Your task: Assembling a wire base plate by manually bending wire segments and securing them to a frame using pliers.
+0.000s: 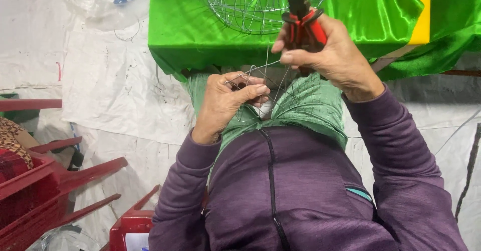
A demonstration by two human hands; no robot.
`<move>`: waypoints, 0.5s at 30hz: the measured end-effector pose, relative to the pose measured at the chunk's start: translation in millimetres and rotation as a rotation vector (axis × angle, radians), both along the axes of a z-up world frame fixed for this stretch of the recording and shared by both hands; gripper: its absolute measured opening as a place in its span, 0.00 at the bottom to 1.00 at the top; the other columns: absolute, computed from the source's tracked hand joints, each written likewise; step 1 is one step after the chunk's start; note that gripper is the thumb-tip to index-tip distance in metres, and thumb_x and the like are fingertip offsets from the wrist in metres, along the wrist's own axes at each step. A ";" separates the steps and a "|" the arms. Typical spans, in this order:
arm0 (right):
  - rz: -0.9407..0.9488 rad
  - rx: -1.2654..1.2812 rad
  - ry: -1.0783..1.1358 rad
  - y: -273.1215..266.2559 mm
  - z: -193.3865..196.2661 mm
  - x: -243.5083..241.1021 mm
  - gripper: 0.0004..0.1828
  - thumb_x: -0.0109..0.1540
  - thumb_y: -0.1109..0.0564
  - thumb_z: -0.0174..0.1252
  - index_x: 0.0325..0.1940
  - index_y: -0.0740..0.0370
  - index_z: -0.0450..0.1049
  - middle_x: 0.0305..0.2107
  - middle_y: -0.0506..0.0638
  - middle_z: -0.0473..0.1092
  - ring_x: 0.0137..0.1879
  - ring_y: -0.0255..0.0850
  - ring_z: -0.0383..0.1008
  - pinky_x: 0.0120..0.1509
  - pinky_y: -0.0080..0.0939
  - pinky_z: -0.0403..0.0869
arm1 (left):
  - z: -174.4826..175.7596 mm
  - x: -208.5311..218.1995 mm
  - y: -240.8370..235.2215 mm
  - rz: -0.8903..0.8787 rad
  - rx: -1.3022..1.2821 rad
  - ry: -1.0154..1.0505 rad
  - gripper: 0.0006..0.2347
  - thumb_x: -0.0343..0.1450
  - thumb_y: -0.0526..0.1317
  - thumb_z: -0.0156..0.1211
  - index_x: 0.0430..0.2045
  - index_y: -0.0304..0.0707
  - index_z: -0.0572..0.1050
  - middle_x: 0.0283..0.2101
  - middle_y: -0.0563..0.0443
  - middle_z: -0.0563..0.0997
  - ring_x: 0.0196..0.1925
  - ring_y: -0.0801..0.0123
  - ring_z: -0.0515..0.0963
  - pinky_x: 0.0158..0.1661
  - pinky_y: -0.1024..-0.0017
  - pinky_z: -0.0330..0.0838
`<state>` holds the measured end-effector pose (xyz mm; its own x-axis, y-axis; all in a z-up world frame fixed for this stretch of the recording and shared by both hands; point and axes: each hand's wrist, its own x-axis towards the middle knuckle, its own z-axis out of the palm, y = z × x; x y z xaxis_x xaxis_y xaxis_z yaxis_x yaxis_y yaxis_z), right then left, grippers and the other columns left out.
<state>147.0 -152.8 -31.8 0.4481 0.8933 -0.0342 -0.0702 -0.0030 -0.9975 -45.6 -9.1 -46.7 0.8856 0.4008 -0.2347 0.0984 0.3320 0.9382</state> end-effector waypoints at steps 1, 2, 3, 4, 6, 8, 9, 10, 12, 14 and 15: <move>0.001 -0.001 0.000 -1.2 -4.8 5.6 0.25 0.58 0.62 0.66 0.58 0.61 0.67 0.42 0.50 0.76 0.39 0.33 0.77 0.39 0.26 0.76 | -1.2 -0.6 0.4 0.001 -0.001 0.000 0.08 0.66 0.29 0.67 0.36 0.20 0.80 0.31 0.38 0.85 0.29 0.66 0.85 0.32 0.78 0.81; -0.040 0.009 -0.102 -2.5 -9.3 11.4 0.19 0.63 0.58 0.62 0.56 0.62 0.68 0.39 0.49 0.73 0.37 0.33 0.74 0.39 0.29 0.76 | -2.4 -0.8 1.0 0.010 0.010 -0.031 0.09 0.66 0.29 0.68 0.36 0.21 0.81 0.32 0.38 0.85 0.29 0.66 0.85 0.32 0.78 0.81; -0.081 0.018 -0.204 -3.8 -13.8 17.3 0.14 0.69 0.54 0.59 0.55 0.62 0.68 0.36 0.48 0.71 0.36 0.34 0.72 0.39 0.31 0.75 | -3.4 -1.0 1.6 0.020 0.021 -0.062 0.09 0.66 0.30 0.68 0.37 0.22 0.81 0.32 0.37 0.85 0.28 0.67 0.84 0.32 0.78 0.81; -0.081 0.019 -0.206 -7.1 -16.8 23.2 0.14 0.69 0.54 0.59 0.55 0.62 0.68 0.36 0.48 0.71 0.36 0.34 0.72 0.39 0.31 0.75 | -4.2 -1.4 1.7 0.019 0.021 -0.064 0.09 0.66 0.30 0.68 0.37 0.22 0.81 0.32 0.37 0.85 0.28 0.67 0.84 0.32 0.78 0.81; -0.224 -0.013 -0.363 -12.7 -22.9 34.9 0.19 0.75 0.48 0.54 0.60 0.66 0.68 0.36 0.50 0.69 0.34 0.35 0.70 0.37 0.31 0.74 | -5.7 -3.0 2.6 0.037 0.025 -0.085 0.09 0.67 0.31 0.68 0.38 0.26 0.81 0.33 0.38 0.86 0.29 0.67 0.85 0.32 0.76 0.83; -0.305 0.005 -0.475 -24.6 -41.5 56.6 0.15 0.78 0.53 0.54 0.62 0.69 0.69 0.39 0.53 0.69 0.36 0.37 0.70 0.37 0.33 0.73 | -7.4 -4.0 4.6 0.035 0.018 -0.111 0.09 0.67 0.31 0.68 0.38 0.26 0.81 0.33 0.38 0.86 0.29 0.66 0.85 0.33 0.76 0.83; -0.387 0.022 -0.585 -30.0 -51.2 67.4 0.12 0.82 0.58 0.54 0.63 0.72 0.69 0.42 0.56 0.69 0.38 0.39 0.69 0.37 0.36 0.72 | -8.5 -5.1 5.4 0.031 0.011 -0.136 0.08 0.68 0.31 0.67 0.39 0.27 0.81 0.34 0.38 0.86 0.30 0.66 0.86 0.33 0.76 0.83; -0.383 0.022 -0.586 -36.6 -62.7 79.0 0.12 0.82 0.58 0.54 0.63 0.72 0.69 0.42 0.56 0.69 0.38 0.39 0.69 0.37 0.36 0.72 | -4.9 -5.4 4.8 0.035 0.009 -0.136 0.08 0.68 0.31 0.67 0.39 0.27 0.81 0.34 0.38 0.86 0.30 0.66 0.86 0.33 0.76 0.83; -0.576 -0.012 -1.011 -50.9 -84.5 103.7 0.08 0.76 0.69 0.62 0.57 0.79 0.72 0.37 0.59 0.66 0.37 0.46 0.61 0.43 0.46 0.64 | 2.5 -4.5 3.0 0.056 0.024 -0.090 0.09 0.67 0.31 0.67 0.38 0.24 0.81 0.33 0.37 0.86 0.29 0.66 0.85 0.33 0.77 0.83; -0.624 -0.180 -1.210 -58.0 -111.7 128.8 0.12 0.71 0.66 0.68 0.56 0.74 0.75 0.40 0.61 0.67 0.39 0.51 0.66 0.41 0.49 0.68 | 1.7 -2.7 1.7 0.046 0.017 -0.104 0.09 0.68 0.31 0.67 0.38 0.25 0.81 0.34 0.37 0.86 0.29 0.66 0.85 0.33 0.77 0.82; -0.670 -0.353 -1.401 -61.8 -125.3 141.4 0.16 0.66 0.62 0.73 0.56 0.69 0.78 0.42 0.63 0.68 0.41 0.56 0.71 0.40 0.53 0.72 | 1.4 -1.5 1.0 0.035 0.012 -0.116 0.08 0.68 0.31 0.67 0.38 0.25 0.81 0.34 0.37 0.86 0.29 0.67 0.85 0.32 0.77 0.82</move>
